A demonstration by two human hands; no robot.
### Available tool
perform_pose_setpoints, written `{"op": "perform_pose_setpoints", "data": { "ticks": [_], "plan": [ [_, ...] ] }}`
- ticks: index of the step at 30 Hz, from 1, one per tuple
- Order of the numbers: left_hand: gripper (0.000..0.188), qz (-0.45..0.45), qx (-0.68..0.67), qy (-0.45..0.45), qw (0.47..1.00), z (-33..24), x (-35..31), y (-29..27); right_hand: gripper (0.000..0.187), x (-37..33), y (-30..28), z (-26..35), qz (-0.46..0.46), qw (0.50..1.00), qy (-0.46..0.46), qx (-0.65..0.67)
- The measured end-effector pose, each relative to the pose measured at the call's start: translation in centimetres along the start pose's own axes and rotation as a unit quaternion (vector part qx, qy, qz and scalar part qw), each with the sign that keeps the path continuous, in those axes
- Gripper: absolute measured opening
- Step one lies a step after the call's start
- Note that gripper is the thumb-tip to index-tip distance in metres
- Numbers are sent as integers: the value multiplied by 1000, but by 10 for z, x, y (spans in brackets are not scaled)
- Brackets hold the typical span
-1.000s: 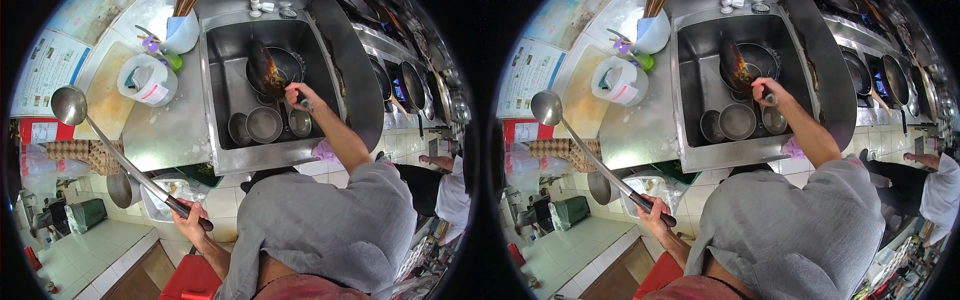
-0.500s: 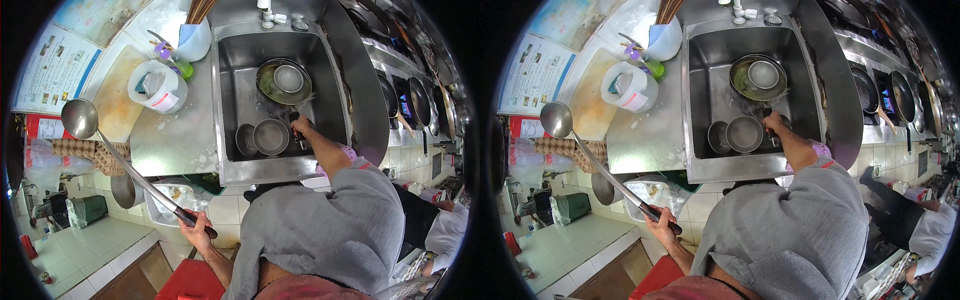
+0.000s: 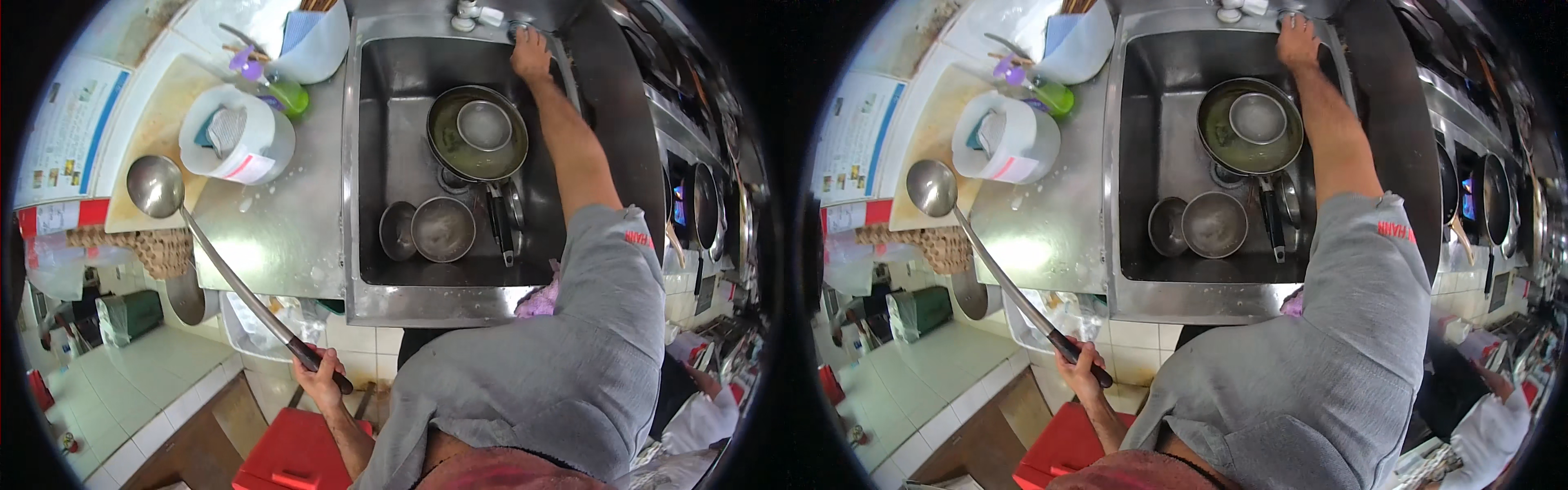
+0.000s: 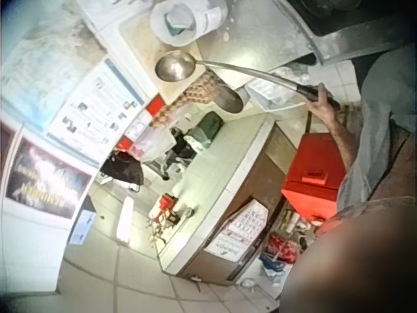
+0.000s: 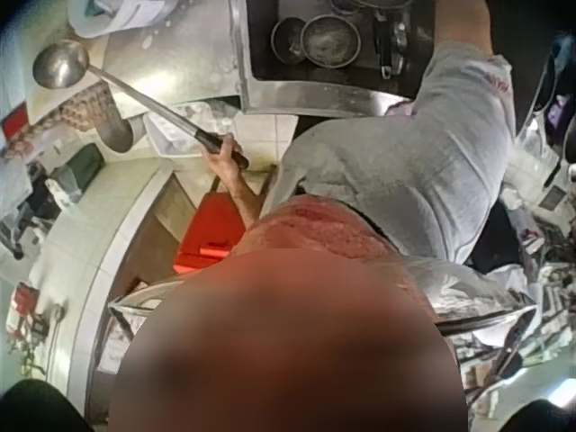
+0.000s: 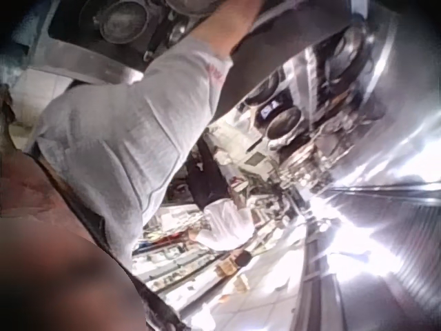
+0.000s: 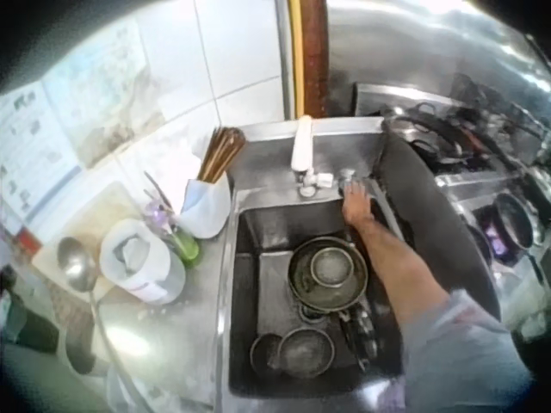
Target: The person prepares a sauce in a ladle by mixing several seasonings from containers, adds ingredients to a pan on the stove, retrieves items from a large red cooler, and then garnishes and assembles multiple plates of cooked meat.
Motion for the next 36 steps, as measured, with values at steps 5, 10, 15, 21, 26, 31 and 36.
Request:
{"op": "perform_pose_setpoints", "data": {
  "ticks": [5,10,15,21,26,31,36],
  "plan": [
    [32,1,8,-15,1000,3,4,3,30,22,20,-13,95,995,-39,-1],
    [31,-32,-37,-35,998,4,-3,-2,16,-46,-39,78,50,914,-52,400],
    [31,-19,-69,-17,997,-4,-1,-13,13,-187,-20,198,309,863,-147,371],
    [33,-20,-50,2,999,-5,-11,-24,29,-295,128,219,335,924,83,163],
    [34,-50,-42,1,998,4,-20,-36,36,-278,120,207,521,805,131,252],
    [33,-100,-57,-30,993,6,-21,-41,32,-253,106,200,326,886,42,327],
    [34,-100,-108,-72,986,10,-22,-50,23,-156,-136,289,145,728,13,670]
  ]
}}
Point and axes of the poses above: each hand's wrist, its own x-axis towards the middle knuckle, its own y-axis out of the palm, z = x × y, the point moved 3 cm from there along x, towards the middle knuckle, and after that the axes turned 13 degrees about -y, right-handed, at the moved point
